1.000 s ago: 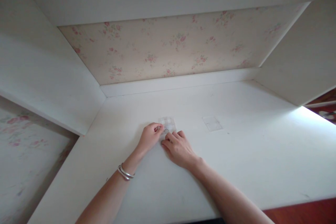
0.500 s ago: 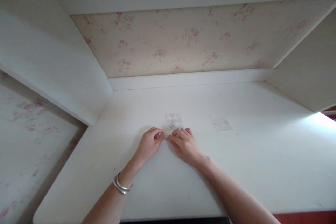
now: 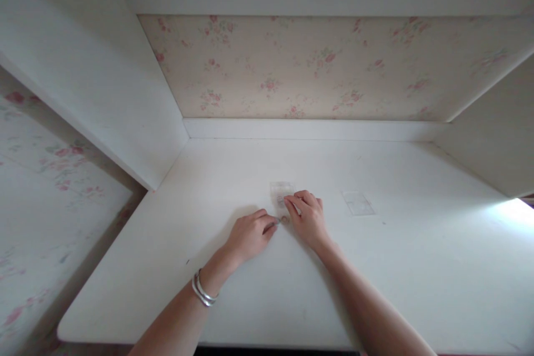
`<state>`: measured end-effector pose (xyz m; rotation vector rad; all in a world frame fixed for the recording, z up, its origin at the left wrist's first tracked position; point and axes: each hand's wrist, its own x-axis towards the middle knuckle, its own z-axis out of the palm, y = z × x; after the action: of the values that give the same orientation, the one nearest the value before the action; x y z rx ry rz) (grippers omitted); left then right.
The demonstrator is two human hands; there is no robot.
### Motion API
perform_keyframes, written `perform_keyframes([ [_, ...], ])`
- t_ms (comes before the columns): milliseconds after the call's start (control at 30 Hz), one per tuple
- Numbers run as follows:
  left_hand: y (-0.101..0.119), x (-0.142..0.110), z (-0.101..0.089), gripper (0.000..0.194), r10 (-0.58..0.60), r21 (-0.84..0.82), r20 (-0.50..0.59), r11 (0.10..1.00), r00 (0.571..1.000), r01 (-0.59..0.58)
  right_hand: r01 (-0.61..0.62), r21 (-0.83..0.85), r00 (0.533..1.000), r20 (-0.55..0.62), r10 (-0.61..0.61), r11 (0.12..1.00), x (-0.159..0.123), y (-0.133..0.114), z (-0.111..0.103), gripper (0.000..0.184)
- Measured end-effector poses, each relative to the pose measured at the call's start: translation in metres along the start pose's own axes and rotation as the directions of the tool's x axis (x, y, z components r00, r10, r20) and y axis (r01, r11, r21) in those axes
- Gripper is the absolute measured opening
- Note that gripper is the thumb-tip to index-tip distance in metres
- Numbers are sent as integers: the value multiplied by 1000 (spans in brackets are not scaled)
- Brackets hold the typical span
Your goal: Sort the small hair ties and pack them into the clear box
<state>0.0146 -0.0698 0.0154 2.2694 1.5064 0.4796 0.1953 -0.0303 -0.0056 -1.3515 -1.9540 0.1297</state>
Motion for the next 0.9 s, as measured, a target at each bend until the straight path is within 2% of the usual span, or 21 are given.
perform_keyframes([
  [200, -2, 0, 2, 22, -3, -72, -30, 997, 1000, 1, -43, 16, 998, -36, 43, 999, -3, 1, -6, 22],
  [400, -12, 8, 4, 21, -88, -318, -28, 945, 996, 75, 0, 24, 1000, 14, -1, 1000, -6, 2, -10, 24],
  [500, -16, 13, 1, 24, -154, -473, -18, 872, 988, 127, 61, 74, 994, 87, -67, 995, -8, 0, -15, 23],
  [600, -16, 17, -2, 29, -235, -570, -25, 802, 972, 179, 189, 83, 954, 219, -203, 978, -11, -6, -22, 20],
  [700, -12, 22, -4, 32, -259, -560, -67, 809, 963, 179, 285, 48, 902, 325, -285, 957, -12, -15, -26, 19],
  [900, -2, 46, -1, 30, -177, -434, -151, 896, 973, 96, 350, -25, 866, 389, -313, 936, -14, -20, -22, 19],
])
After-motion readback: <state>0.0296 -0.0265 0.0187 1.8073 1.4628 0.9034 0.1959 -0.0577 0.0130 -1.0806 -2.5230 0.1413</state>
